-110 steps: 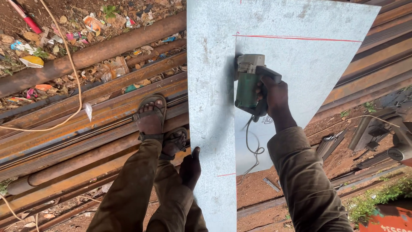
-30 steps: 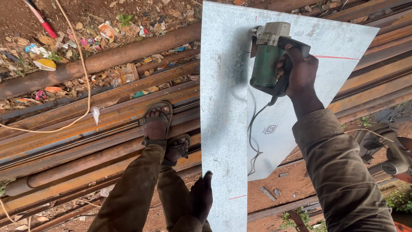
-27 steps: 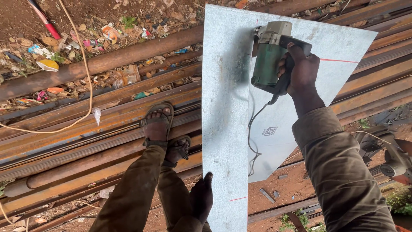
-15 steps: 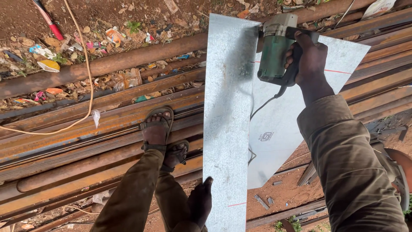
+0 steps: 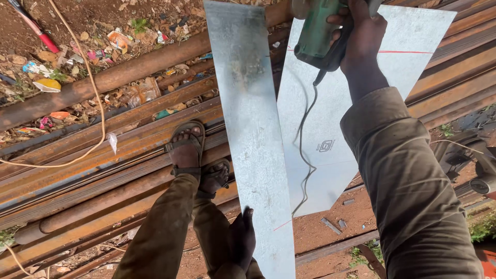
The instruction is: The recorder uses a nibbler or sheet metal shears tool to cut along marked red lines on a large rectangular metal sheet laid out on the ground in a metalwork shop or outdoor repair area.
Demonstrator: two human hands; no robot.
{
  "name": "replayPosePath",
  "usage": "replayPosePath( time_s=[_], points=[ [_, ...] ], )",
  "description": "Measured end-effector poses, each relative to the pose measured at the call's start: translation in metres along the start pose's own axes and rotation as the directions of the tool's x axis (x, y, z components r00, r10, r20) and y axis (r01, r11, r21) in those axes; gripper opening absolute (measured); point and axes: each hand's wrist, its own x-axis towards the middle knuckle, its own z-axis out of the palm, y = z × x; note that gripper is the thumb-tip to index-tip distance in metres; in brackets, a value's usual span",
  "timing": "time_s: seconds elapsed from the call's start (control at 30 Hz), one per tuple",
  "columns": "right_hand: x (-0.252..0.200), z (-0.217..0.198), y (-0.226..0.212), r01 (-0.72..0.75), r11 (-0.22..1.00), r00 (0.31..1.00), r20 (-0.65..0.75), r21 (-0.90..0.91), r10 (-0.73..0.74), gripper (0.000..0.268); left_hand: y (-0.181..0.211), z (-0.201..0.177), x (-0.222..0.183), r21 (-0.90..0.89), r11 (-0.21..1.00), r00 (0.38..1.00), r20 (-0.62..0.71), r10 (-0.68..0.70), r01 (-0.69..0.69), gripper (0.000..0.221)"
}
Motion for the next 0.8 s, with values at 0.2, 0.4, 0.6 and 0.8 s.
replayPosePath(
  time_s=[0.2,0.4,0.6,0.8],
  points=[
    [-0.117,-0.031,0.015,0.019,0.995,0.975,-0.221,0.103,0.005,0.035,0.001,-0.035,0.033,0.096,0.917,0.885,-0.241,0.399,-0.387,0.041],
    [-0.267,-0.125,0.041,-0.333,0.764,0.932,-0.316,-0.553,0.178,0.037,0.035,-0.090,0.046,0.384,0.847,0.861,-0.204,0.465,-0.367,0.043],
    [-0.402,-0.209,0.064,-0.647,0.531,0.762,-0.455,-0.547,0.460,0.052,0.054,-0.146,0.022,0.074,0.867,0.864,-0.079,0.497,-0.493,0.056],
    [-0.532,-0.281,0.053,-0.741,0.580,0.661,-0.516,-0.337,0.545,0.051,0.128,-0.227,-0.056,-0.173,0.861,0.869,-0.235,0.435,-0.478,0.058]
  ],
)
